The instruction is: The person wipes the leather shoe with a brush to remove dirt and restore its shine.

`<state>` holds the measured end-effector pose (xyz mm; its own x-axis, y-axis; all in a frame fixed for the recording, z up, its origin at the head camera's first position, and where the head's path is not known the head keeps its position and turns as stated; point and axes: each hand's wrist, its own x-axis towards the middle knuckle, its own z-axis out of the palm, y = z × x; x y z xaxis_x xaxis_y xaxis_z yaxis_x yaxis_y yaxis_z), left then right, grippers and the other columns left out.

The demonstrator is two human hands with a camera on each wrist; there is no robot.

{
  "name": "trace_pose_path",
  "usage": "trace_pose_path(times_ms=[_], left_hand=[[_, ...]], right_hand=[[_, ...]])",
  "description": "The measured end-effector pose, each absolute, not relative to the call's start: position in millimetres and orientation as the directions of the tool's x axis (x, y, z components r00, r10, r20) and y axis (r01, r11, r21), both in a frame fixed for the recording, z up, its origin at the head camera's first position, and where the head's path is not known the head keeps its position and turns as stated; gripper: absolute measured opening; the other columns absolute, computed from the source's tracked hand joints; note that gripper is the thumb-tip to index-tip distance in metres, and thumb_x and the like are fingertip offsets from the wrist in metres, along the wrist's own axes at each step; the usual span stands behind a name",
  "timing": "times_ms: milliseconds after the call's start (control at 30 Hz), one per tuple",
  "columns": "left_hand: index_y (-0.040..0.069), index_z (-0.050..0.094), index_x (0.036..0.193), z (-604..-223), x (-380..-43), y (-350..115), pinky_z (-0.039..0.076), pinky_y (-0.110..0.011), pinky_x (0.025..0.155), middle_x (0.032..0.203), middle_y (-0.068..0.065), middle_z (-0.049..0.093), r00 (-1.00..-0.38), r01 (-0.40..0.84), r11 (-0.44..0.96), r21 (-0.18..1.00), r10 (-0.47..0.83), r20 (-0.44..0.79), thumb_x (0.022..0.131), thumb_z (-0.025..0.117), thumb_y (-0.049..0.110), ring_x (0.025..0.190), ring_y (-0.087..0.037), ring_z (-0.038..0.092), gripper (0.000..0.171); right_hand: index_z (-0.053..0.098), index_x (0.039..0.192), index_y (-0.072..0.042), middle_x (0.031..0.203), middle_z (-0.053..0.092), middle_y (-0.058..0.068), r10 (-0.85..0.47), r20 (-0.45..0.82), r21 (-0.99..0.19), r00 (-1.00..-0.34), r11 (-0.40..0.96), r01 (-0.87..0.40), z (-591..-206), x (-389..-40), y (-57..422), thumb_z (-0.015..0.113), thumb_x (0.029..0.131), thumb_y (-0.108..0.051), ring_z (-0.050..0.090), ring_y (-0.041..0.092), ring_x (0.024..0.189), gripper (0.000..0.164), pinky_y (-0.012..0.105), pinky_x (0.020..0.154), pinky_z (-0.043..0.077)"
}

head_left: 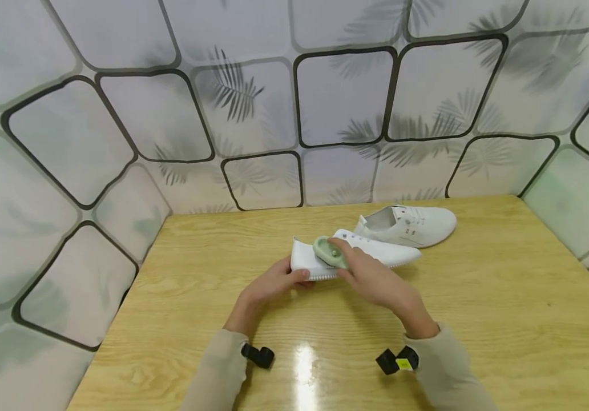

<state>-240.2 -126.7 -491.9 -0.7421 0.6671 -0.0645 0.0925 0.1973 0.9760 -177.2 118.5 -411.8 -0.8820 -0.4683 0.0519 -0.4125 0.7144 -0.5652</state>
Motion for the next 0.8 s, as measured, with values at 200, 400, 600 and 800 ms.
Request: trace_pose_path(times_ms=[200,400,600,800], left_hand=[[0.003,0.049,0.134,-489,-241,-127,0.055,-0.036,0.086,0.117,-0.013,0.063,-0.766,0.110,0.264,0.958,0.637,-0.088,0.100,0.059,0.023,0.100,-0.023,0.065,0.040],[0.005,0.049,0.133,-478,-239,-127,0.054,-0.034,0.081,0.110,-0.009,0.064,-0.787,0.155,0.364,0.918,0.607,-0.108,0.099,0.058,0.028,0.095,-0.021,0.063,0.043],[0.006,0.050,0.129,-478,-237,-124,0.053,-0.033,0.077,0.103,-0.007,0.064,-0.788,0.178,0.373,0.910,0.608,-0.095,0.096,0.057,0.025,0.089,-0.020,0.063,0.039],[0.003,0.049,0.132,-479,-235,-121,0.054,-0.034,0.078,0.106,-0.010,0.063,-0.797,0.141,0.381,0.914,0.591,-0.123,0.098,0.056,0.024,0.090,-0.021,0.063,0.040]], right_hand=[[0.033,0.151,-0.010,0.125,0.059,0.016,-0.549,0.041,-0.583,-0.835,0.665,-0.466,-410,-176,117,0.055,0.101,-0.009,0.059,0.025,0.110,0.055,0.045,0.092,0.048],[0.033,0.151,-0.011,0.120,0.060,0.016,-0.513,0.062,-0.573,-0.856,0.684,-0.452,-410,-179,120,0.055,0.101,-0.008,0.059,0.026,0.106,0.054,0.046,0.089,0.049],[0.032,0.150,-0.009,0.128,0.057,0.017,-0.587,0.051,-0.602,-0.808,0.627,-0.494,-411,-180,117,0.055,0.101,-0.007,0.057,0.027,0.115,0.055,0.047,0.095,0.047],[0.034,0.148,-0.008,0.125,0.059,0.018,-0.546,0.054,-0.586,-0.836,0.660,-0.470,-409,-179,129,0.056,0.099,-0.003,0.058,0.030,0.113,0.054,0.050,0.095,0.046]])
